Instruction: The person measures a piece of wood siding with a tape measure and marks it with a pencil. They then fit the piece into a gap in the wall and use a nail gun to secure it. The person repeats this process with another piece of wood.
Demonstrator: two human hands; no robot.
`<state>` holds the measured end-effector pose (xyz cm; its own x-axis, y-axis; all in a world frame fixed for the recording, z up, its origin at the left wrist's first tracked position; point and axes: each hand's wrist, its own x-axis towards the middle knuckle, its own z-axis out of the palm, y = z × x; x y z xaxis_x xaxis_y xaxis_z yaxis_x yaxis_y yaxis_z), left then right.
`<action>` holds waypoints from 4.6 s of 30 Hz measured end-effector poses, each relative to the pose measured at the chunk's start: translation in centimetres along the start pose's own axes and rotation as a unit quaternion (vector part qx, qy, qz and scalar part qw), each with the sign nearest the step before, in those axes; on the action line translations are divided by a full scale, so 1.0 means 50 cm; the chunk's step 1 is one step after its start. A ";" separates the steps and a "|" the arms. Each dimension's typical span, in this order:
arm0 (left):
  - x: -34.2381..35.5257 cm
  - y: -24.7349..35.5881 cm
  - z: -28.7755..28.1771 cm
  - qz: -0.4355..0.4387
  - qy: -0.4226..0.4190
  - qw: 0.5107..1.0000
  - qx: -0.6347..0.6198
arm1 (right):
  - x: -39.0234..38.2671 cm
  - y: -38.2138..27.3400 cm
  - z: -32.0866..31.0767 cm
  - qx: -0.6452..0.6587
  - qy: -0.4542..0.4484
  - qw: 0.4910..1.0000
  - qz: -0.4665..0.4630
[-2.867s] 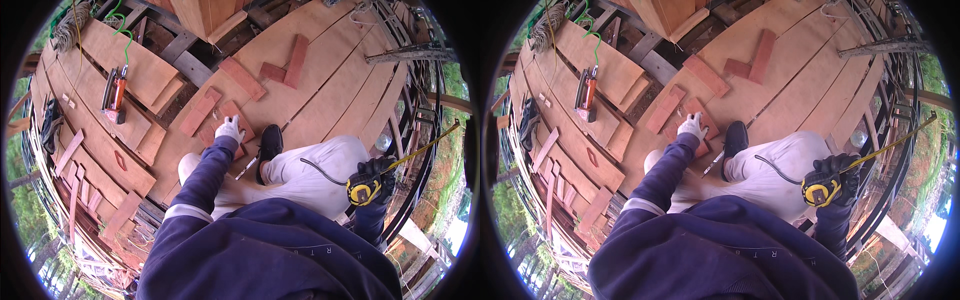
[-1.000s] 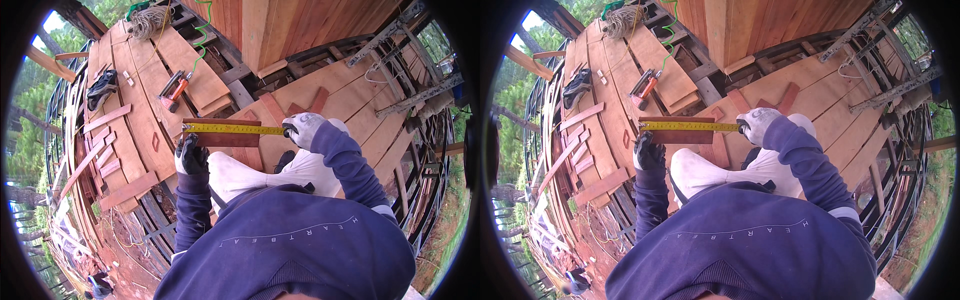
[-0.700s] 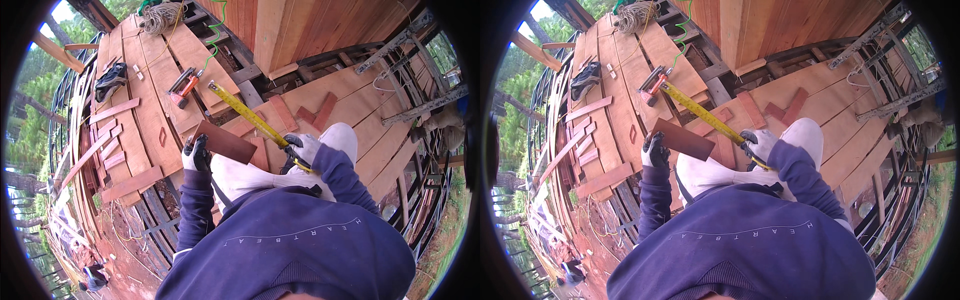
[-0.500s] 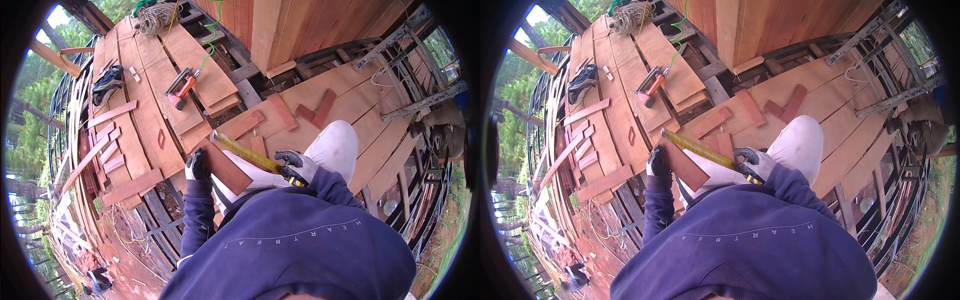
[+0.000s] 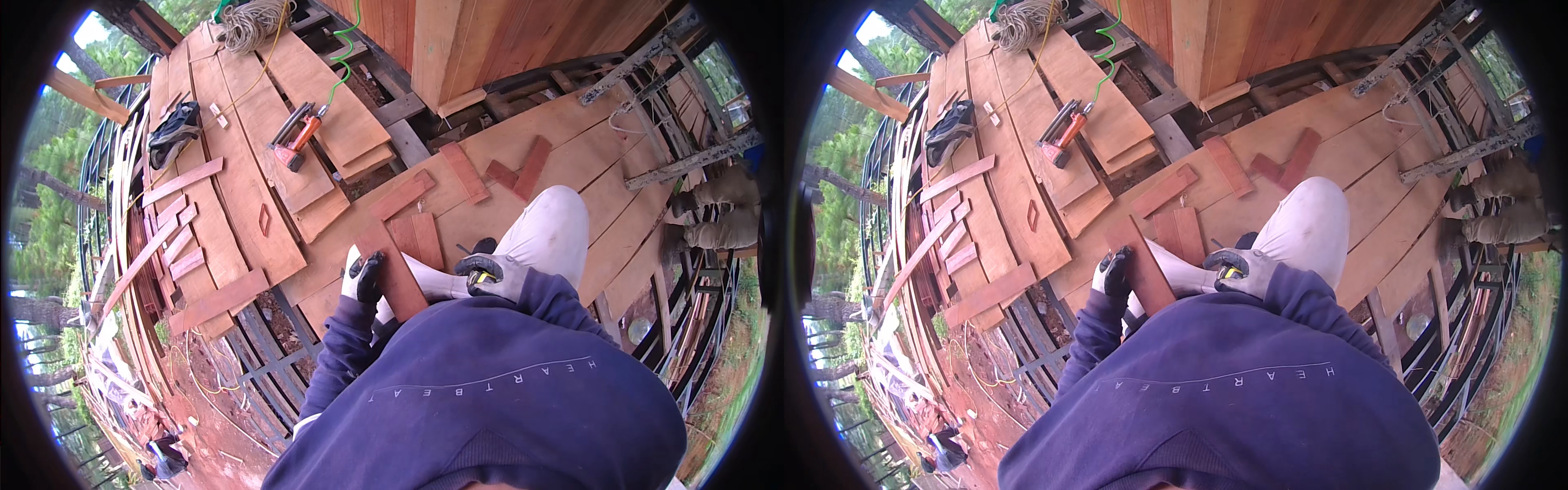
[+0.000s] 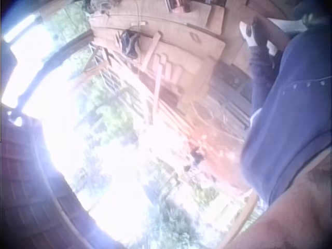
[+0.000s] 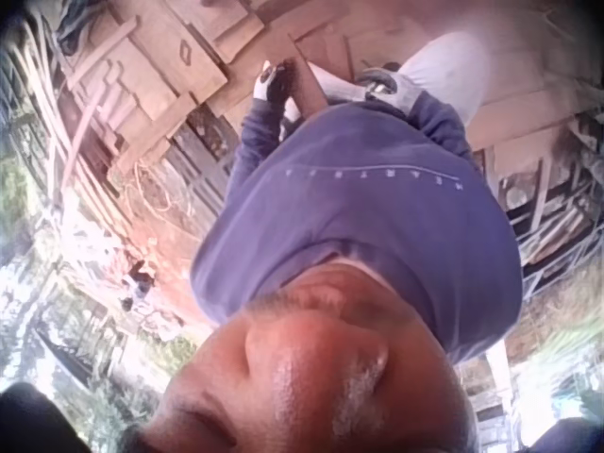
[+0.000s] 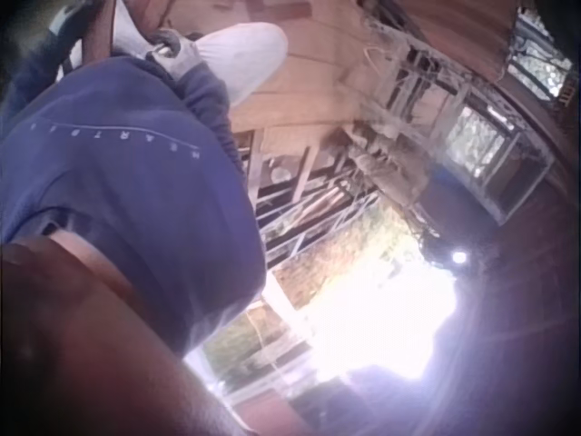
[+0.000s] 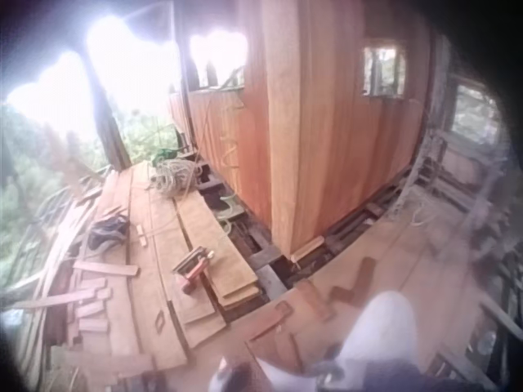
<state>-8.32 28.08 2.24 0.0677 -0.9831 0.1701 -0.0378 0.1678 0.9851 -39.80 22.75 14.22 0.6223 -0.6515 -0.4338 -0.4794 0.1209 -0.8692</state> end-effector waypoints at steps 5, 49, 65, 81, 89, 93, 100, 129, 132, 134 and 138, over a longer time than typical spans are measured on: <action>0.062 0.114 0.007 -0.313 0.032 0.923 -0.223 | 0.014 0.002 -0.010 0.415 0.002 0.909 0.048; 0.446 -0.361 0.150 -0.263 -0.249 0.732 0.577 | 0.561 0.316 -0.189 -0.432 0.181 0.882 0.039; 0.389 -0.386 0.109 -0.299 -0.118 0.814 0.484 | 0.521 0.382 -0.268 -0.308 0.330 0.889 0.081; 0.287 -0.444 0.191 -0.457 -0.030 0.880 0.127 | 0.425 0.516 -0.454 -0.398 0.238 0.835 0.297; 0.274 -0.429 0.138 -0.452 -0.018 0.880 0.147 | 0.405 0.444 -0.544 -0.242 0.361 0.890 0.140; 0.268 -0.435 0.141 -0.463 -0.013 0.877 0.130 | 0.401 0.459 -0.545 -0.413 0.187 0.859 0.238; 0.273 -0.433 0.151 -0.472 0.001 0.868 0.155 | 0.440 0.476 -0.413 -0.306 0.361 0.849 0.233; 0.184 -0.458 0.158 -0.545 0.092 0.807 0.209 | 0.559 0.385 -0.084 -0.356 -0.041 0.932 0.059; 0.196 -0.513 0.142 -0.524 0.120 0.839 0.078 | 0.565 0.371 -0.099 -0.174 0.056 0.979 0.094; 0.250 -0.499 0.160 -0.480 0.078 0.849 0.207 | 0.573 0.376 -0.096 -0.103 0.111 0.984 0.097; 0.392 -0.419 0.190 -0.354 0.026 0.848 0.395 | 0.579 0.395 -0.132 -0.007 0.262 0.964 0.055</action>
<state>-15.69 4.57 -15.31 0.3949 -0.8091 -0.4351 -0.6232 -0.5839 0.5203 -35.34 1.32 -13.93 0.1720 -0.9244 -0.3404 -0.5352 0.2024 -0.8201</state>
